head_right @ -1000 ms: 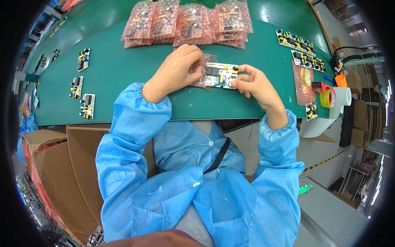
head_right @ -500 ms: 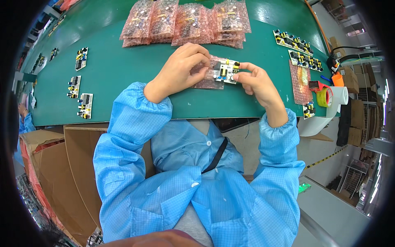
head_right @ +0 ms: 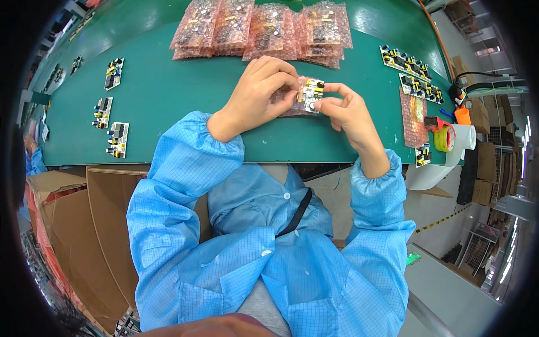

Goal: The recorder is placing small green circuit boards into pink anti-static bubble wrap bags individually at a manufacturing workstation.

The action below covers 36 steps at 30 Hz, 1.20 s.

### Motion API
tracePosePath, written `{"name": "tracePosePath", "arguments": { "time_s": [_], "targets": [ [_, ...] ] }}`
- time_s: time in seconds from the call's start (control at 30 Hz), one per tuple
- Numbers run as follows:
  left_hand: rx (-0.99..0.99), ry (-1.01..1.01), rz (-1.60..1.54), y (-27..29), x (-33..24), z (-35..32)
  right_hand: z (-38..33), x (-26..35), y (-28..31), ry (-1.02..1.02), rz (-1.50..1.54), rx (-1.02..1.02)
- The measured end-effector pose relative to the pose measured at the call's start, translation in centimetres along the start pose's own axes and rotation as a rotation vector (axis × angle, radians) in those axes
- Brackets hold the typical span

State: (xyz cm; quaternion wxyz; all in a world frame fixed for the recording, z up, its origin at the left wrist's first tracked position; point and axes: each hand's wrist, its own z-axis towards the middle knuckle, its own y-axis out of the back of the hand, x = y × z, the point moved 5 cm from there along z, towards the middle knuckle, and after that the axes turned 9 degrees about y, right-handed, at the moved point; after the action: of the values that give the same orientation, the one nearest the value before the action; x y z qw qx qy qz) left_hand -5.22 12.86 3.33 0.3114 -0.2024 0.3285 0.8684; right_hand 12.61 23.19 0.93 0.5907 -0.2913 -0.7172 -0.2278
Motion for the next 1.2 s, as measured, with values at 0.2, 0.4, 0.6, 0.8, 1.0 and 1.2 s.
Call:
{"name": "tracePosePath", "arguments": {
  "time_s": [0.2,0.4,0.6,0.8,1.0,1.2],
  "targets": [
    [-0.059,-0.017,0.014,0.4,-0.1,-0.2,0.6,0.1,-1.9,-0.006,-0.02,0.043],
    [-0.064,-0.013,0.046,1.1,-0.1,0.5,1.2,1.0,-1.5,0.092,-0.116,0.039],
    [-0.052,-0.037,0.067,1.1,-0.2,0.4,1.6,0.9,-1.5,0.038,-0.103,0.119],
    [-0.03,-0.085,0.065,0.6,-1.1,0.1,1.0,-0.9,-1.2,-0.046,0.168,0.072],
    [-0.056,-0.041,0.077,0.9,-0.6,0.0,0.7,0.0,-3.3,0.081,-0.034,0.095],
    [-0.046,-0.029,0.046,0.5,-0.7,0.1,1.5,-0.4,-3.2,0.047,0.183,0.11]
  ]
}}
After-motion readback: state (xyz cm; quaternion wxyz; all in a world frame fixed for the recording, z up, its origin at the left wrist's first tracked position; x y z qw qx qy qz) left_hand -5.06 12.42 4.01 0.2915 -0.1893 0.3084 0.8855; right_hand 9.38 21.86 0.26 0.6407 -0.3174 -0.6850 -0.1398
